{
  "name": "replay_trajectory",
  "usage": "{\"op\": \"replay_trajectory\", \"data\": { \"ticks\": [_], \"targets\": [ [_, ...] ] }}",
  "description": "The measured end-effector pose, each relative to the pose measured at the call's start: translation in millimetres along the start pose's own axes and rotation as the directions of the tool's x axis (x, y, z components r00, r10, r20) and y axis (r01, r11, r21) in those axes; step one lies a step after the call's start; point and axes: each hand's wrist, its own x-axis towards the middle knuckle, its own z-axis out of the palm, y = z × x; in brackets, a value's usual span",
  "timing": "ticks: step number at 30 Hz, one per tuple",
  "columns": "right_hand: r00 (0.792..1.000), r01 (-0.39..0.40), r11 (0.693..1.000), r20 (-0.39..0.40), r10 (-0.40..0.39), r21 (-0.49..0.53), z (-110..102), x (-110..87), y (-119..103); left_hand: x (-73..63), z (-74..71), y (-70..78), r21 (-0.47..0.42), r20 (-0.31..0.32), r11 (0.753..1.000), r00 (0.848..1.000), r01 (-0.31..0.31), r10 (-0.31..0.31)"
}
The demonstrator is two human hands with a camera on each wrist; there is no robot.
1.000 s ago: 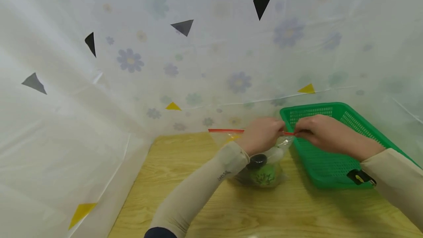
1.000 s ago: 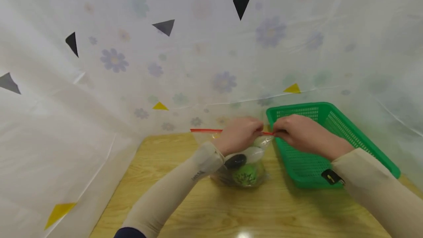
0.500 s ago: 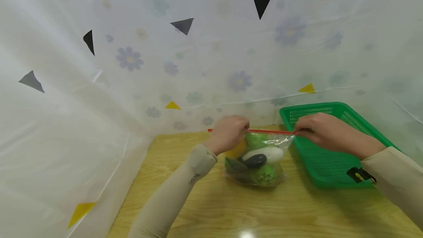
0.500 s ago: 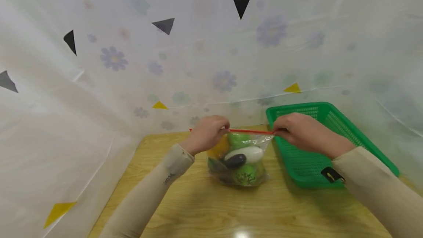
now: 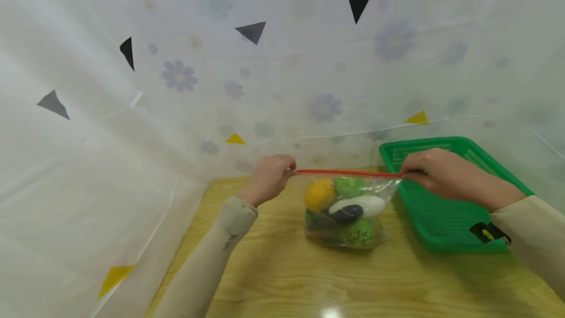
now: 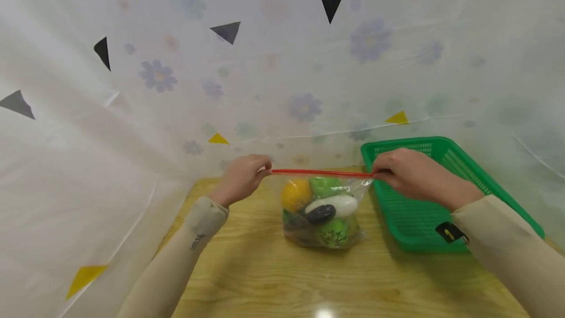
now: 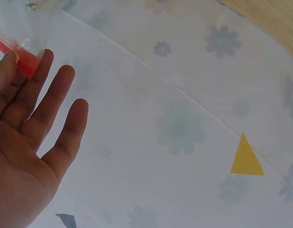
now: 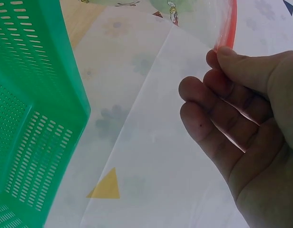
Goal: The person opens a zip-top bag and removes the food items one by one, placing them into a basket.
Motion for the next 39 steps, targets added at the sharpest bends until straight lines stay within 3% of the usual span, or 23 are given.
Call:
{"op": "replay_trajectory", "data": {
  "ticks": [8, 11, 14, 20, 25, 28, 31, 34, 36, 39],
  "targets": [
    [1.0, -0.009, 1.0, 0.008, 0.009, -0.004, 1, -0.4, 4, -7.6, -1.1, -7.1, -0.073, 0.017, 0.997, 1.0, 0.016, -0.015],
    [1.0, -0.011, 1.0, 0.003, 0.011, 0.0, 3, 0.8, 3, -8.5, 0.6, -6.5, -0.158, 0.039, 0.987, 0.999, 0.024, -0.018],
    [1.0, -0.012, 1.0, 0.002, 0.012, 0.013, 3, 4.1, 0, -8.5, 1.9, -5.1, -0.277, 0.078, 0.959, 0.996, 0.054, -0.033],
    [1.0, -0.01, 1.0, 0.009, 0.01, 0.02, 3, 11.5, -7, -5.4, 10.4, 1.3, -0.5, 0.123, 0.859, 0.991, 0.108, -0.053],
    [1.0, -0.02, 1.0, 0.013, 0.02, 0.014, 2, 14.2, -12, -6.1, 19.3, 6.4, -0.647, 0.108, 0.755, 0.993, 0.108, -0.05],
    [1.0, -0.013, 1.0, -0.013, 0.013, 0.013, 1, 16.7, -17, -6.6, 23.4, 8.6, -0.697, 0.083, 0.71, 0.995, 0.098, -0.056],
    [0.993, 0.061, 0.998, -0.103, -0.06, 0.007, 1, 22.9, -25, -7.3, 26.9, 10.9, -0.734, 0.065, 0.673, 0.996, 0.093, -0.067],
    [0.968, 0.172, 0.985, -0.184, -0.171, -0.009, 5, 33.6, -37, -7.8, 32.0, 14.2, -0.771, 0.057, 0.63, 0.995, 0.096, -0.081],
    [0.966, 0.205, 0.979, -0.161, -0.201, 0.002, 8, 42.6, -47, -8.1, 36.2, 16.9, -0.797, 0.058, 0.595, 0.994, 0.105, -0.098],
    [0.989, 0.149, 0.988, 0.012, -0.149, 0.044, 13, 57.9, -59, -9.1, 41.9, 20.9, -0.838, 0.064, 0.532, 0.99, 0.124, -0.13]
  ]
}}
